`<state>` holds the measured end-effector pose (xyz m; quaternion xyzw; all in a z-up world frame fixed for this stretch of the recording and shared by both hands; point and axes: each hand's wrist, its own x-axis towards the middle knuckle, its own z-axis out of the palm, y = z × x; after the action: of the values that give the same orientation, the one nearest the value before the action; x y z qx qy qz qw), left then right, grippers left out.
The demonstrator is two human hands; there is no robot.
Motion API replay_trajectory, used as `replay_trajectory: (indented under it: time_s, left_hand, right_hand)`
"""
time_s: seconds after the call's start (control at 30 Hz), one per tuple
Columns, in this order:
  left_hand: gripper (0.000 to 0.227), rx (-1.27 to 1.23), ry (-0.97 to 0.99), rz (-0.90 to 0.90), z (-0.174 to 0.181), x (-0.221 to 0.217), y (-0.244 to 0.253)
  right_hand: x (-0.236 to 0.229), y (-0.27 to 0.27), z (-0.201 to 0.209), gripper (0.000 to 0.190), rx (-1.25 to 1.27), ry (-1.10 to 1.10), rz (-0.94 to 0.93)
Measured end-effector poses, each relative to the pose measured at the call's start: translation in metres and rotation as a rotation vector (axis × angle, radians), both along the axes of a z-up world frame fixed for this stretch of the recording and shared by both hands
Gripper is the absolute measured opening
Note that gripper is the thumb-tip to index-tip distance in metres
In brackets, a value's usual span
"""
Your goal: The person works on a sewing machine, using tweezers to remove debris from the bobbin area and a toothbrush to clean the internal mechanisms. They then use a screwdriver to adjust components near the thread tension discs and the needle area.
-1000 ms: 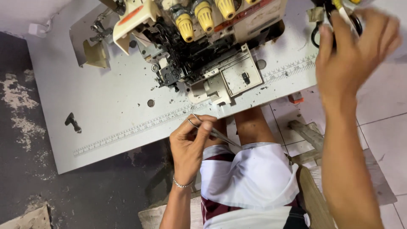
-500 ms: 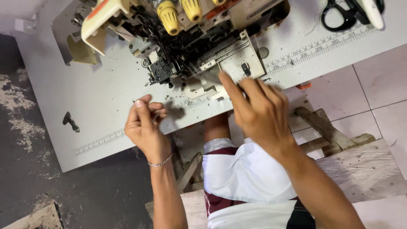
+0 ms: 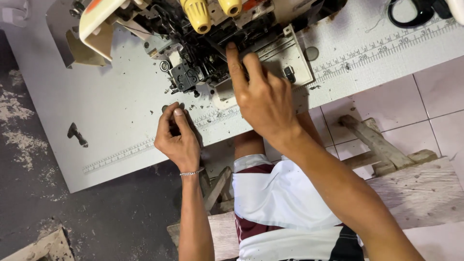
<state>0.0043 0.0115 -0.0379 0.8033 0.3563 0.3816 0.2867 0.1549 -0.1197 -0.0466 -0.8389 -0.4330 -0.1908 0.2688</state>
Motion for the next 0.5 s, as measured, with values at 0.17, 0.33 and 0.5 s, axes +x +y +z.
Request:
replay_trajectory:
  time_s: [0.17, 0.33, 0.5]
  left_hand:
    - [0.018, 0.154, 0.050, -0.018, -0.004, -0.002, 0.004]
    - [0.019, 0.197, 0.060, -0.018, -0.006, -0.003, 0.004]
    - [0.018, 0.241, 0.074, -0.043, -0.006, -0.001, 0.001]
  right_hand:
    - [-0.015, 0.002, 0.031, 0.044, -0.224, 0.126, -0.054]
    - [-0.011, -0.020, 0.030, 0.050, -0.094, 0.084, -0.012]
    - [-0.012, -0.012, 0.017, 0.053, -0.039, 0.056, -0.006]
